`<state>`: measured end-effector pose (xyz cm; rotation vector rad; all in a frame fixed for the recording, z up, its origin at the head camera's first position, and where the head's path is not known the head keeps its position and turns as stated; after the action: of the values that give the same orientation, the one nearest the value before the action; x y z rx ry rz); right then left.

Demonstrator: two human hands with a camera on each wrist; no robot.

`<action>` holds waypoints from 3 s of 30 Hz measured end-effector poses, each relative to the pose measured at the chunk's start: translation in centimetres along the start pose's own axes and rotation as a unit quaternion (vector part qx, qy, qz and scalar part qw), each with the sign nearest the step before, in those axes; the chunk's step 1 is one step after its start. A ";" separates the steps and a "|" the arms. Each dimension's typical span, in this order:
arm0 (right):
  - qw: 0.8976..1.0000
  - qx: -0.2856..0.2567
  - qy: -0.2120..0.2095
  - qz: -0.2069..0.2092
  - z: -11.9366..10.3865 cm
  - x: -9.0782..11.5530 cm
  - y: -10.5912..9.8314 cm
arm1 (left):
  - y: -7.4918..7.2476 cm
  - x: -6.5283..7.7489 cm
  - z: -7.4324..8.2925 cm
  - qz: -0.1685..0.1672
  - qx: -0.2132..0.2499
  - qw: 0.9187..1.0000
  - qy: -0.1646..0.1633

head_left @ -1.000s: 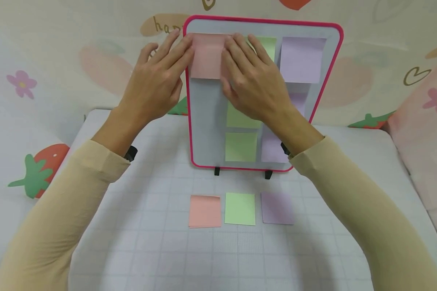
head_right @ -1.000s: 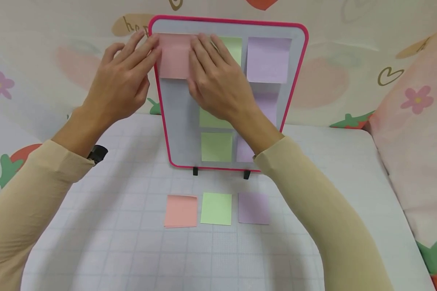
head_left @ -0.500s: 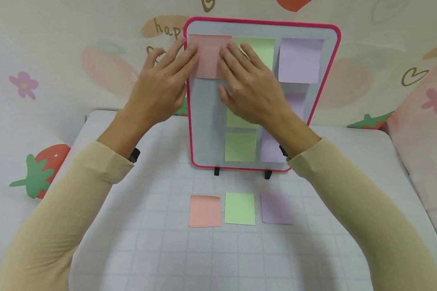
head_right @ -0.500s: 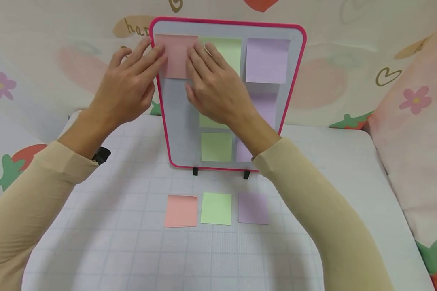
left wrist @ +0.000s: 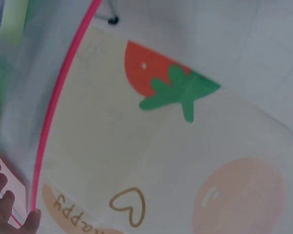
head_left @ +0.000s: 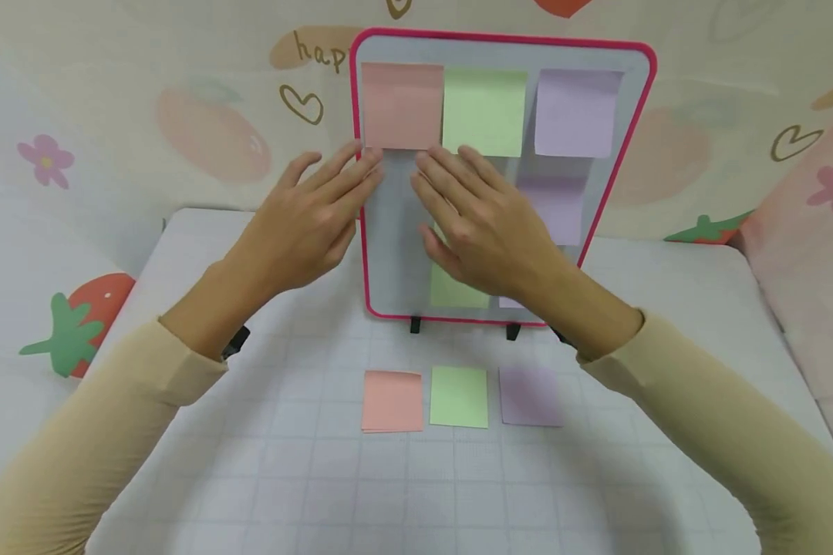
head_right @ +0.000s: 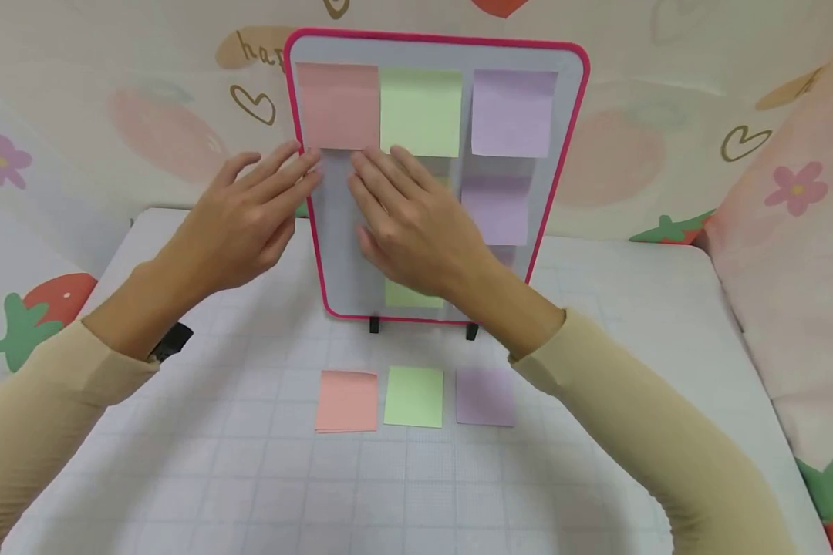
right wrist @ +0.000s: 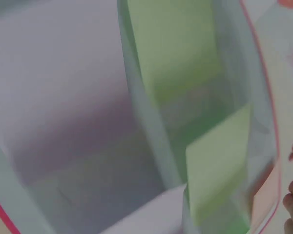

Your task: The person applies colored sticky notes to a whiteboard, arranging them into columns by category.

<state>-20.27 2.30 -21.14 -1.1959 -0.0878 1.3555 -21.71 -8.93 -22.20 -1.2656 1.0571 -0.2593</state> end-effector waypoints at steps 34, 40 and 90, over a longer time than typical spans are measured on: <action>0.935 -0.275 -0.086 -0.206 -16.5 14.0 6.7 | 11.4 18.5 10.0 -0.256 0.120 0.957 0.062; 0.934 -0.270 -0.078 -0.222 -16.7 14.0 7.3 | 11.8 18.9 10.2 -0.268 0.122 0.954 0.062; 0.942 -0.284 -0.085 -0.160 -16.7 12.4 6.7 | 11.1 19.6 10.1 -0.277 0.134 0.950 0.051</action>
<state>-10.11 0.30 -40.39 -1.4555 -0.8098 1.1696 -7.74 -11.99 -42.29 -1.2859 0.6994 -0.8769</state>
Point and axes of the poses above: each hand's wrist, its own x-axis away from the middle knuckle, its own y-axis out of the palm, z = x × y, the point moved 10 cm from there along -x, towards the middle knuckle, and after that the axes turned 9 degrees about x, right-handed, at the moved point
